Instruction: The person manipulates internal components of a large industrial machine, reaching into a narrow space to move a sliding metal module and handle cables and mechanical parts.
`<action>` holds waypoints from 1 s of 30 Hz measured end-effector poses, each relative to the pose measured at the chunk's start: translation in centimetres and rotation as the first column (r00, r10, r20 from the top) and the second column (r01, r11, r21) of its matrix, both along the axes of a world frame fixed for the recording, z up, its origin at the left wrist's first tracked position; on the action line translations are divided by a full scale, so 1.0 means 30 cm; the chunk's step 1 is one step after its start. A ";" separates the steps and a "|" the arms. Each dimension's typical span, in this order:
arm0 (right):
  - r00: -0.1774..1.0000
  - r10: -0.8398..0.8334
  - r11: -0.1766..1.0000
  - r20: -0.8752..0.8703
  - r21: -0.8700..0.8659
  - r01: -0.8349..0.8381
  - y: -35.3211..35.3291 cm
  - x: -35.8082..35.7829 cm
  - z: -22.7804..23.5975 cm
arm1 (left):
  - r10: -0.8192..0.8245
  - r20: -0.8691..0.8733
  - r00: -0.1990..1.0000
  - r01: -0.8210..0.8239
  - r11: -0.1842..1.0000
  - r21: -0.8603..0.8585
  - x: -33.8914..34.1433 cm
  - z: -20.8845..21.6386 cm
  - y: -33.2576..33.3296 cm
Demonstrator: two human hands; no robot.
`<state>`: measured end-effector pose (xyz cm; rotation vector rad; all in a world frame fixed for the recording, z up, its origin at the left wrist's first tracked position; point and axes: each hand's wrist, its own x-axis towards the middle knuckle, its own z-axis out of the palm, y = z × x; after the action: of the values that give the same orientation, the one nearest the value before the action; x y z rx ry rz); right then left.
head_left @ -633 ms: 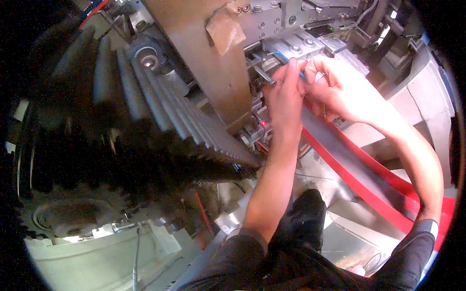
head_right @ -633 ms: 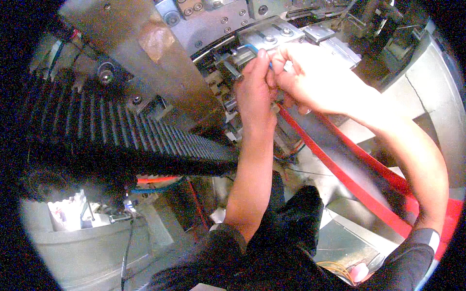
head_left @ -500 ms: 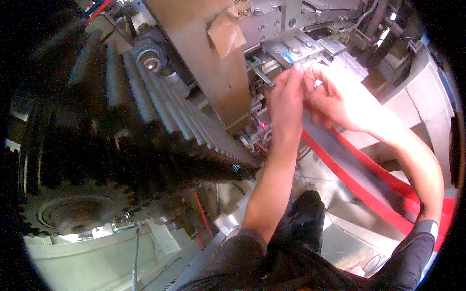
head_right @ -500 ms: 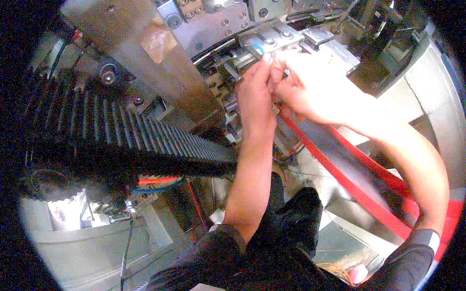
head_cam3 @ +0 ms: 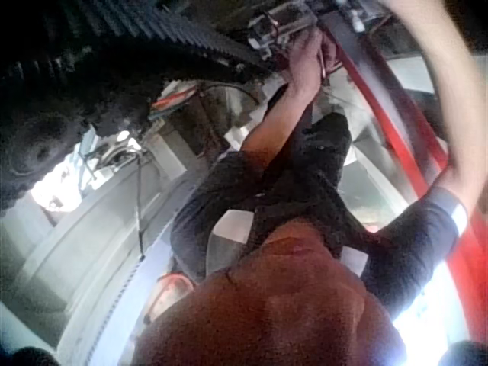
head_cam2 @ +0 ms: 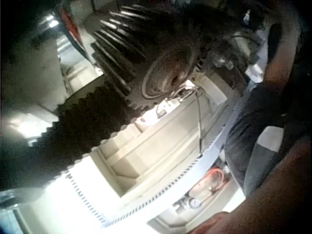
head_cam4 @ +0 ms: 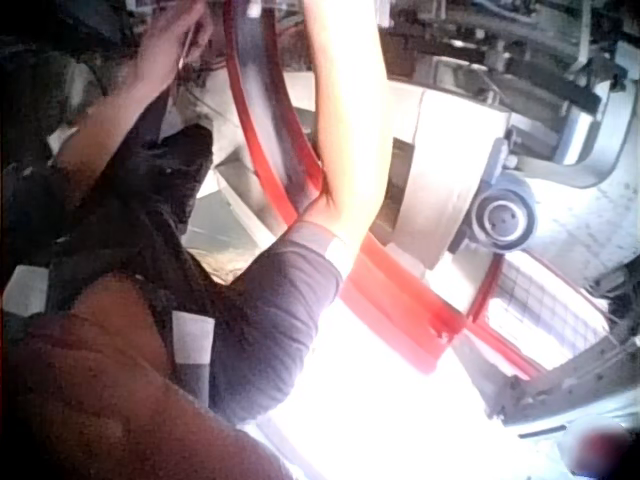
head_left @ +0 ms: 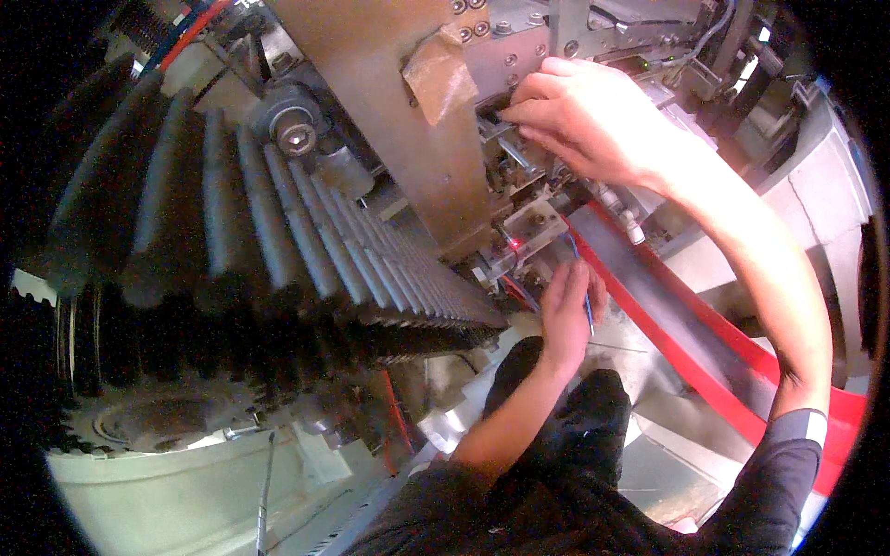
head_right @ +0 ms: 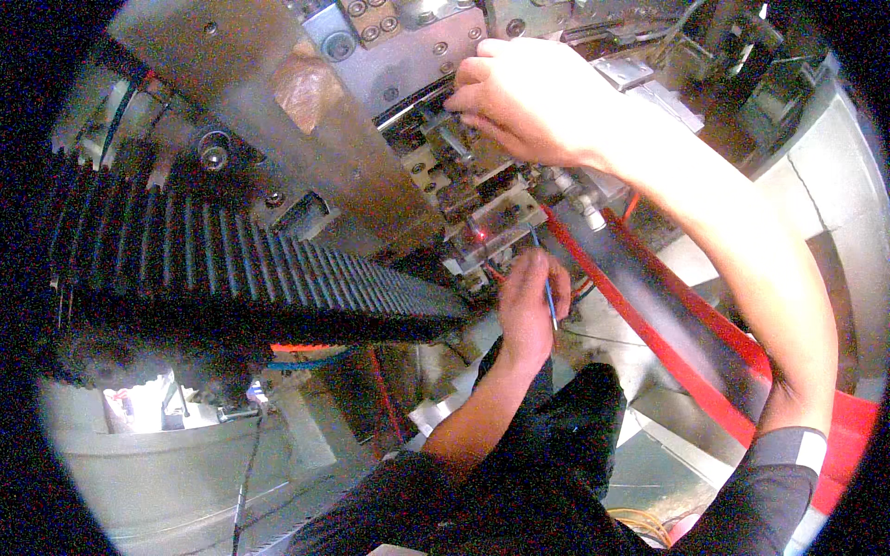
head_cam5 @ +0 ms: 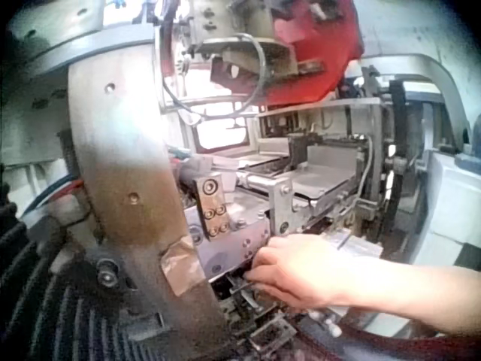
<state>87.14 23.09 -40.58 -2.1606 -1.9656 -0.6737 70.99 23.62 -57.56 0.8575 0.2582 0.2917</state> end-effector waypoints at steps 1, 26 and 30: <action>1.000 0.002 1.000 0.014 -0.023 -0.002 0.008 0.002 -0.008 | -0.009 -0.032 0.999 0.009 1.000 0.007 -0.024 -0.022 -0.015; 0.991 -0.082 0.995 0.108 -0.042 0.087 0.013 0.007 -0.038 | -0.209 -0.246 0.947 0.211 0.977 -0.020 -0.163 -0.448 -0.232; 0.995 -0.061 0.995 0.076 -0.077 0.067 0.018 0.010 -0.026 | -0.197 -0.247 0.949 0.227 0.969 0.097 -0.157 -0.524 -0.258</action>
<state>87.45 23.62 -41.36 -2.2851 -1.9995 -0.7062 66.27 15.90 -73.28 1.0365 0.3687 0.0028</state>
